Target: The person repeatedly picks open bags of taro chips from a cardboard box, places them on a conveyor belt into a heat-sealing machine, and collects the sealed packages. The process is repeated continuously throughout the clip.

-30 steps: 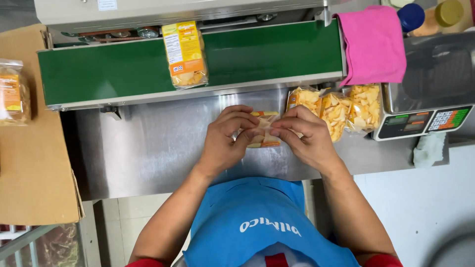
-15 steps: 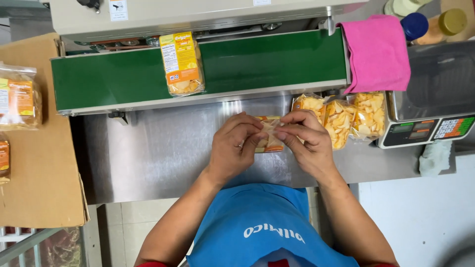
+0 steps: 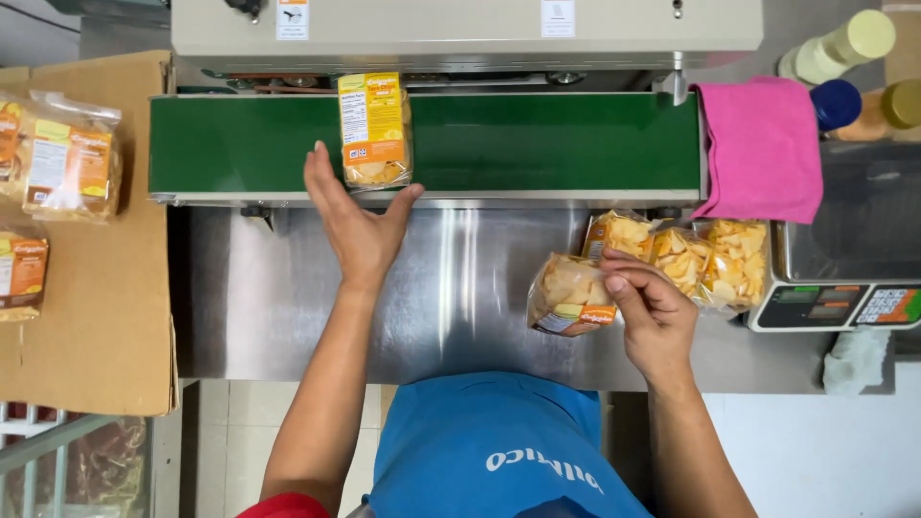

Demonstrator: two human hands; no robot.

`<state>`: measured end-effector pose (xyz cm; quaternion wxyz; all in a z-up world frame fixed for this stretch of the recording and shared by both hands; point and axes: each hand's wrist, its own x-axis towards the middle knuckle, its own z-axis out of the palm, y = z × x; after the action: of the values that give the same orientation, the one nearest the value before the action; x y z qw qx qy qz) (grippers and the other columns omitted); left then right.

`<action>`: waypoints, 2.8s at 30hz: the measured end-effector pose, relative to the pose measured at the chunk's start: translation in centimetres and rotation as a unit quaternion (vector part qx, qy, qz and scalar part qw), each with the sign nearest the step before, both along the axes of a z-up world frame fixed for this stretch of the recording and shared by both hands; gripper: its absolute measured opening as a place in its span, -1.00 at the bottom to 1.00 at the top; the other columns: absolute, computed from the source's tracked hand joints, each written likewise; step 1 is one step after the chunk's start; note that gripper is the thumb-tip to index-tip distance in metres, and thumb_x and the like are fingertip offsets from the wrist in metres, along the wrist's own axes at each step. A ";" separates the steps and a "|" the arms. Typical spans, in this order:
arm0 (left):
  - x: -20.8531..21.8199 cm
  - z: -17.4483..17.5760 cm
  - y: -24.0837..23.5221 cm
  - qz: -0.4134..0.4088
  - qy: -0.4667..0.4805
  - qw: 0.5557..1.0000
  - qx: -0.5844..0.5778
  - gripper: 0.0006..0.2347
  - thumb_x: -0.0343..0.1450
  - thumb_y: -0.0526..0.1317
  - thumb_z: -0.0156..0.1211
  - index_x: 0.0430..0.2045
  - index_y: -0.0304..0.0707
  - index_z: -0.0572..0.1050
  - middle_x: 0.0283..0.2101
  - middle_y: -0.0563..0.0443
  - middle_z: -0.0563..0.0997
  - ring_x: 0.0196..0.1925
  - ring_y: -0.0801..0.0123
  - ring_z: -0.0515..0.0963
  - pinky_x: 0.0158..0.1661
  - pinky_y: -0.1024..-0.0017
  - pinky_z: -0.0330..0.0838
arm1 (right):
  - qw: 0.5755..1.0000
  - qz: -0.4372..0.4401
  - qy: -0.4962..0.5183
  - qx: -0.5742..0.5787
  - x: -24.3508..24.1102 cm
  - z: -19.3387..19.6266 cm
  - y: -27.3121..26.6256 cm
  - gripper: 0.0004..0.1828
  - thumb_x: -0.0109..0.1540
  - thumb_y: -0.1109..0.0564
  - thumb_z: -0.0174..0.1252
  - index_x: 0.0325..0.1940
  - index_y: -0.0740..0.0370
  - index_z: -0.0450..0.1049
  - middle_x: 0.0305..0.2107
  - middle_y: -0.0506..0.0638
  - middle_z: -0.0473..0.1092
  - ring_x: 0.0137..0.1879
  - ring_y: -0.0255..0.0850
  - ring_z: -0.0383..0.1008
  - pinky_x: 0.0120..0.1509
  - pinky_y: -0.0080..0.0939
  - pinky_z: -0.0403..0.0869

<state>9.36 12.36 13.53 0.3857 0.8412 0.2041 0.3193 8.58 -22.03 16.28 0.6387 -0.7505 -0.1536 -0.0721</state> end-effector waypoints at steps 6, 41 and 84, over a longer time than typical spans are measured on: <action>1.7 0.3 -1.0 0.012 0.004 1.000 -0.020 0.03 0.20 -0.32 0.74 0.47 -0.31 -0.04 0.37 -0.54 0.16 0.41 -0.53 0.25 0.38 -0.28 0.10 | 1.000 -0.001 0.016 -0.007 -0.5 -0.7 -0.4 -0.95 0.32 0.41 0.19 -0.20 0.50 0.55 -0.21 0.31 0.53 0.22 0.25 0.52 0.38 0.22 0.44; 0.2 1.9 6.4 0.007 -0.016 1.000 0.008 -0.16 0.35 -0.21 0.51 0.45 -0.11 -0.03 0.37 -0.32 0.36 0.41 0.02 0.41 0.36 0.22 0.35 | 0.998 -0.004 0.064 -0.024 -1.2 0.1 -0.6 -0.98 0.35 0.33 0.19 -0.17 0.34 0.53 -0.12 0.17 0.53 0.24 0.05 0.56 0.48 0.01 0.54; -1.9 0.0 5.8 0.001 -0.089 0.980 0.175 -0.23 0.38 -0.14 0.73 0.38 -0.34 0.25 0.36 -0.42 0.20 0.45 -0.32 0.19 0.40 -0.11 0.00 | 0.994 -0.082 0.078 0.007 5.8 -1.0 -1.5 -0.93 0.39 0.36 0.27 -0.20 0.35 0.57 -0.32 0.10 0.49 -0.08 -0.23 0.48 0.14 -0.12 0.49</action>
<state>7.50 18.19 13.54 0.2486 0.8638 0.1103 0.4241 14.34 -23.50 15.26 0.6461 -0.7593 -0.0408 -0.0661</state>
